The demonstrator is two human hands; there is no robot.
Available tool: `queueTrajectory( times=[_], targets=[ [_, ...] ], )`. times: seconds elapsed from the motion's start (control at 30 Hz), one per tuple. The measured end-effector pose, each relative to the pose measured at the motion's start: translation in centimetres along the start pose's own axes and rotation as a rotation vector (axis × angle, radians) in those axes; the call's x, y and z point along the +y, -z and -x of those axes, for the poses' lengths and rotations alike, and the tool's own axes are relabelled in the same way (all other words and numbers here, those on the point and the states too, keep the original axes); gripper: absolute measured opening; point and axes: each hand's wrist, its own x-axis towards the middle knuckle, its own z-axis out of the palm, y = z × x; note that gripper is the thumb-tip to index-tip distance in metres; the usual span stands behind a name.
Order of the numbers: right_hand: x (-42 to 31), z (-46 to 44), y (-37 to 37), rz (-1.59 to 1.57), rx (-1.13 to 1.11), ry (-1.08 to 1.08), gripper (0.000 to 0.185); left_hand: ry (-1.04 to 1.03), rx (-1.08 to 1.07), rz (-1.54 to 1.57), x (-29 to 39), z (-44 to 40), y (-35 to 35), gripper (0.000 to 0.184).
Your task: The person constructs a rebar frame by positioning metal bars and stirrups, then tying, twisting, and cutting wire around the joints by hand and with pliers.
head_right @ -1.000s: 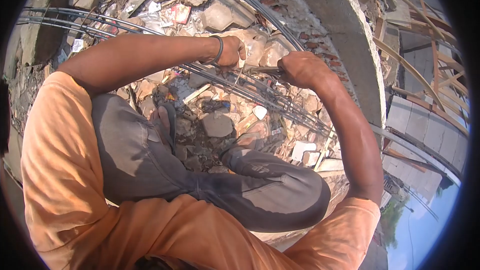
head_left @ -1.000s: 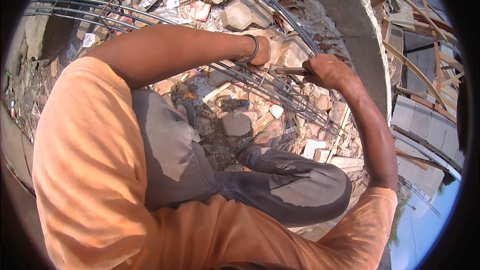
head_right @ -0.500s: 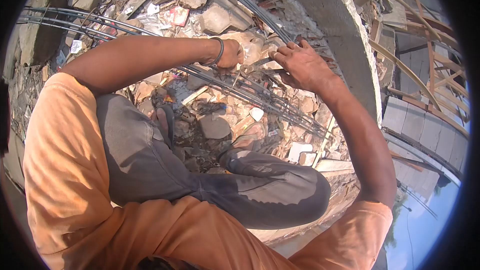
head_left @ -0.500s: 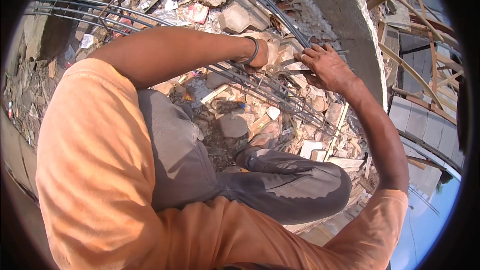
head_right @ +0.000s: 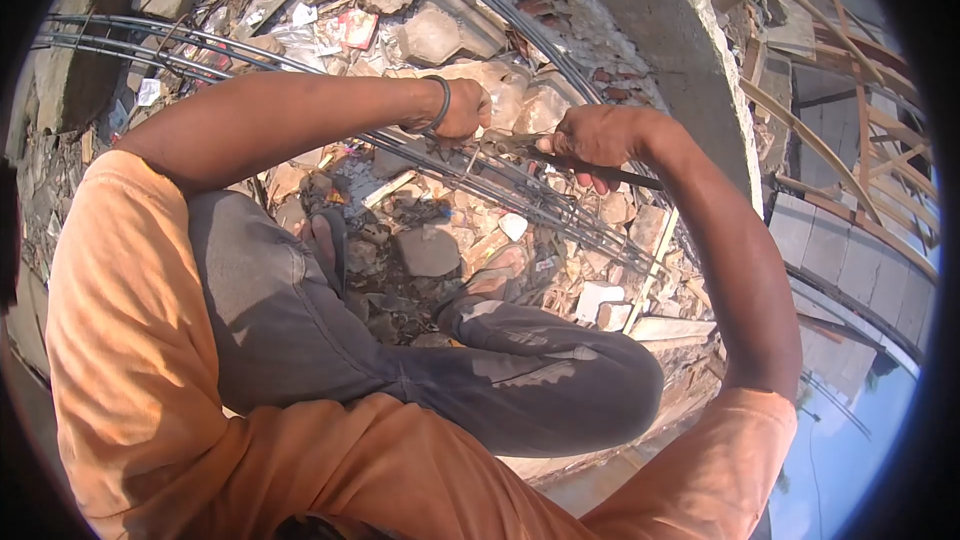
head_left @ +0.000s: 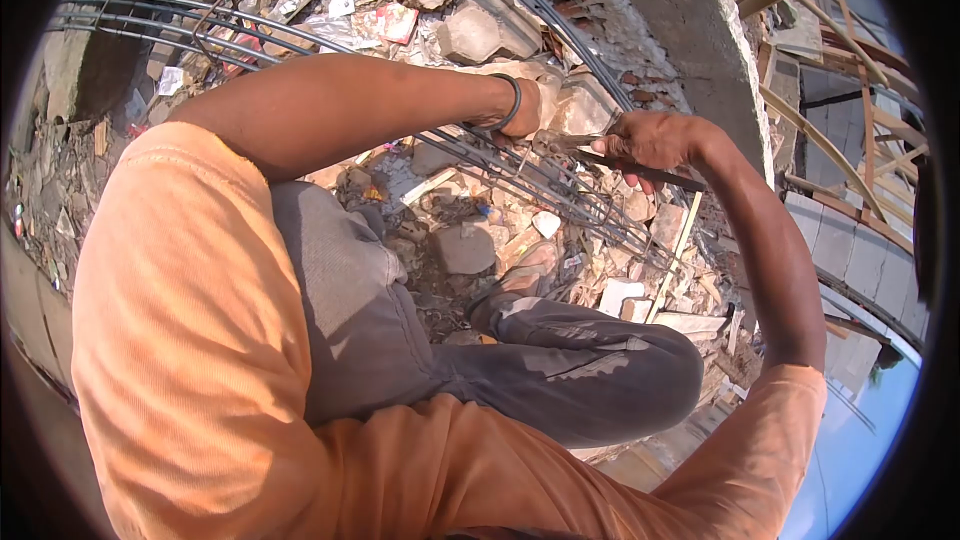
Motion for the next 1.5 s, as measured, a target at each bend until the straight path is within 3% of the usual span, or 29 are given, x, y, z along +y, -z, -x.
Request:
queueTrajectory(
  times=[0.03, 0.17, 0.27, 0.3, 0.43, 0.53, 0.57, 0.63, 0.7, 0.8, 0.87, 0.97, 1.07, 1.13, 1.2, 1.27, 1.33, 1.37, 1.5],
  targets=[
    [-0.1, -0.1, 0.6, -0.189, -0.108, -0.069, 0.061, -0.015, 0.01, -0.014, -0.2, 0.0, 0.0, 0.031],
    [1.4, -2.5, 2.4, -0.42, -0.298, -0.194, 0.06, 0.126, 0.002, 0.221, 4.3, 5.7, 1.6, 0.036],
    [0.9, -2.4, 3.1, -0.301, -0.299, -0.121, 0.062, -0.14, 0.107, -0.209, 6.3, 6.5, 1.5, 0.045],
    [1.2, -2.8, 3.2, -0.292, -0.305, -0.115, 0.061, -0.256, 0.108, -0.12, 6.4, 6.6, 1.1, 0.059],
    [1.2, -3.1, 3.9, -0.304, -0.325, -0.156, 0.058, -0.211, 0.304, -0.243, 8.7, 5.6, -0.2, 0.054],
    [0.8, -2.7, 3.9, -0.208, -0.236, -0.139, 0.052, -0.338, 0.228, -0.349, 8.7, 4.5, 1.4, 0.043],
    [0.5, -2.3, 3.6, -0.152, -0.162, -0.101, 0.049, -0.395, 0.339, -0.333, 8.1, 3.7, 1.0, 0.035],
    [-0.1, -1.0, 2.9, -0.048, -0.012, -0.022, 0.043, -0.356, 0.127, -0.068, 7.8, 4.0, 1.7, 0.031],
    [1.1, -1.5, 2.5, -0.177, -0.062, -0.003, 0.039, -0.261, -0.018, 0.108, 8.0, 3.6, 1.8, 0.026],
    [2.7, -2.5, 2.4, -0.273, -0.094, 0.014, 0.036, -0.566, 0.068, 0.178, 7.7, 2.3, -0.1, 0.031],
    [2.9, -2.7, 2.4, -0.302, -0.105, 0.009, 0.036, -0.442, 0.055, 0.25, 7.9, 1.7, -0.7, 0.035],
    [2.6, -1.5, 1.8, 0.202, 0.341, 0.107, 0.039, -0.287, 0.086, 0.209, 8.3, 1.1, -0.5, 0.032],
    [4.4, 0.1, -2.5, 0.722, 0.88, 0.34, 0.049, -0.211, 0.106, 0.258, 8.6, 1.0, 0.2, 0.027],
    [5.0, 0.2, -3.6, 0.847, 0.857, 0.213, 0.045, -0.177, 0.073, 0.256, 9.4, 2.1, 0.8, 0.025],
    [5.8, -0.5, -3.1, 0.768, 0.845, 0.191, 0.044, -0.134, 0.008, 0.417, 8.7, 0.8, 0.4, 0.028],
    [5.8, -1.0, -2.3, 0.582, 0.683, 0.172, 0.033, -0.09, -0.044, 0.566, 8.3, 0.3, 0.2, 0.031],
    [5.2, -1.4, -0.7, 0.492, 0.464, 0.115, 0.025, -0.132, -0.061, 0.302, 8.6, 0.4, 0.4, 0.033],
    [5.1, -1.5, -0.3, 0.499, 0.477, 0.146, 0.022, -0.153, -0.07, 0.172, 8.7, 0.4, 0.5, 0.035],
    [5.4, -2.3, 0.2, 0.451, 0.357, 0.139, 0.024, -0.19, -0.078, 0.121, 8.8, 0.8, 1.0, 0.036]
  ],
)
